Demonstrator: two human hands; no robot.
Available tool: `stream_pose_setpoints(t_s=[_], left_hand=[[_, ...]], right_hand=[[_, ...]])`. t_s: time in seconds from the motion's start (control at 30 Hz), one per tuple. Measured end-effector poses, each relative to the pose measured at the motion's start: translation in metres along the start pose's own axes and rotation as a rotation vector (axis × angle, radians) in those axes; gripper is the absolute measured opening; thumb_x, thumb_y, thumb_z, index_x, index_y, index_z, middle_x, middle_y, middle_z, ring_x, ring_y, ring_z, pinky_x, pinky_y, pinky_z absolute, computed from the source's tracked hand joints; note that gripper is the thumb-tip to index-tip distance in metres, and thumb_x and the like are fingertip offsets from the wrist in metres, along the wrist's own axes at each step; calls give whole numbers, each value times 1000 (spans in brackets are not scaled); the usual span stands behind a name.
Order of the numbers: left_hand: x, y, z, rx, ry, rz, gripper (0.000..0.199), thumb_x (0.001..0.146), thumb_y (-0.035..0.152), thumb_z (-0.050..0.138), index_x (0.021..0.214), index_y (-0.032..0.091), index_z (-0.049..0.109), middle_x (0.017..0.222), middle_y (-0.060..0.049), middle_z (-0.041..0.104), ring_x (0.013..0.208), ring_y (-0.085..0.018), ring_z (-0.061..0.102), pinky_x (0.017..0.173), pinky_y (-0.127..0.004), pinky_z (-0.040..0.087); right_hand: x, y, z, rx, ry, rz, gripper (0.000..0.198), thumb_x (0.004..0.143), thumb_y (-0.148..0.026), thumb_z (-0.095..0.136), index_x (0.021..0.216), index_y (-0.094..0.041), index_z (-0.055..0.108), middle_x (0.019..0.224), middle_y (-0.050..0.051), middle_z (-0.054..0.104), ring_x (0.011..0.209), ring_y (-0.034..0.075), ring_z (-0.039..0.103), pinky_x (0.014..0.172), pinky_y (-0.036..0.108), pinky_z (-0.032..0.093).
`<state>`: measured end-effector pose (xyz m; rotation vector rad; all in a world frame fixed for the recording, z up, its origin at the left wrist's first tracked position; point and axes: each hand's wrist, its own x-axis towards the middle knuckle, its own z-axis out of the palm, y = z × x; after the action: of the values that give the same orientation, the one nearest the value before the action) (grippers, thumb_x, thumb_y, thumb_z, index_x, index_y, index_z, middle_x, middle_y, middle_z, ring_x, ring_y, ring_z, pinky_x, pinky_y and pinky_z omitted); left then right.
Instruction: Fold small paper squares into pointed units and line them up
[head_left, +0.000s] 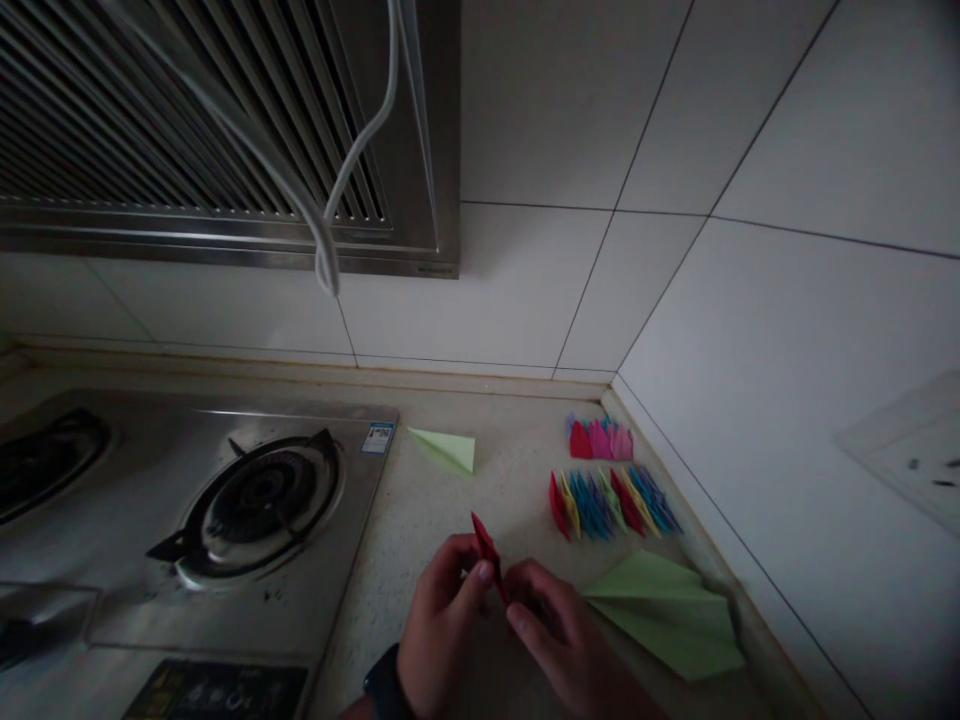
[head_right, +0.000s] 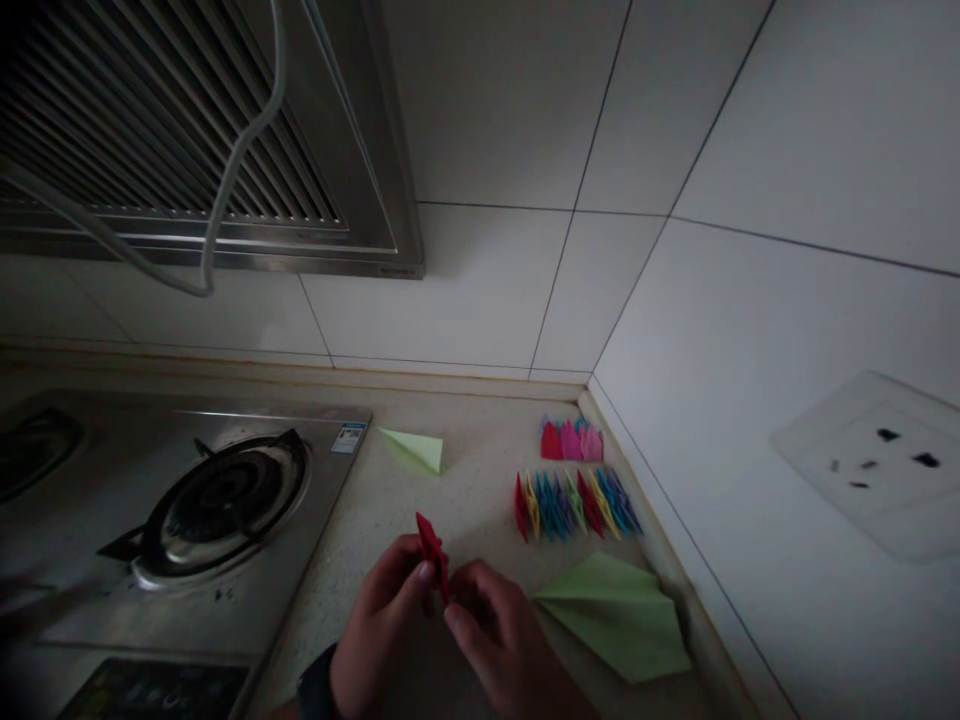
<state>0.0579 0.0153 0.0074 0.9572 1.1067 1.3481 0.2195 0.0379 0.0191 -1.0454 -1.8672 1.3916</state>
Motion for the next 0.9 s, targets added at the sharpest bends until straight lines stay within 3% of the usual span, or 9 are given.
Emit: stream_pose_setpoints(t_s=[0.37,0.47,0.63,0.9], left_hand=[[1,6,2,1,-73,67,26,89,39,56,99,15,59,82,-3,59,65,-11,52,56,-23,44],[-1,6,2,-27,-78,104,27,87,40,57,99,16,58,81,-3,58,67,-11,53,54,-22,44],[-6,8,3,-40,-196,92,29,83,41,63,94,16,59,80,-3,56,68,-12,53,51,-20,42],[-6,5,1,-81,-228,108,31,83,43,60,92,13,64,78,-4,57,68,-12,53,51,-20,44]], right_hand=[[0,-10,4,-3,33,-122,18,94,-39,44,92,-21,49,77,-1,54,69,13,51,65,25,40],[3,-1,6,-22,107,-146,20,93,-40,46,89,-21,48,75,-1,53,68,13,49,63,25,40],[15,13,8,132,230,-151,21,93,-43,44,90,-22,46,70,-3,48,58,11,45,52,23,36],[19,14,8,-65,267,-344,17,90,-39,52,93,-23,54,83,0,58,73,15,54,67,27,43]])
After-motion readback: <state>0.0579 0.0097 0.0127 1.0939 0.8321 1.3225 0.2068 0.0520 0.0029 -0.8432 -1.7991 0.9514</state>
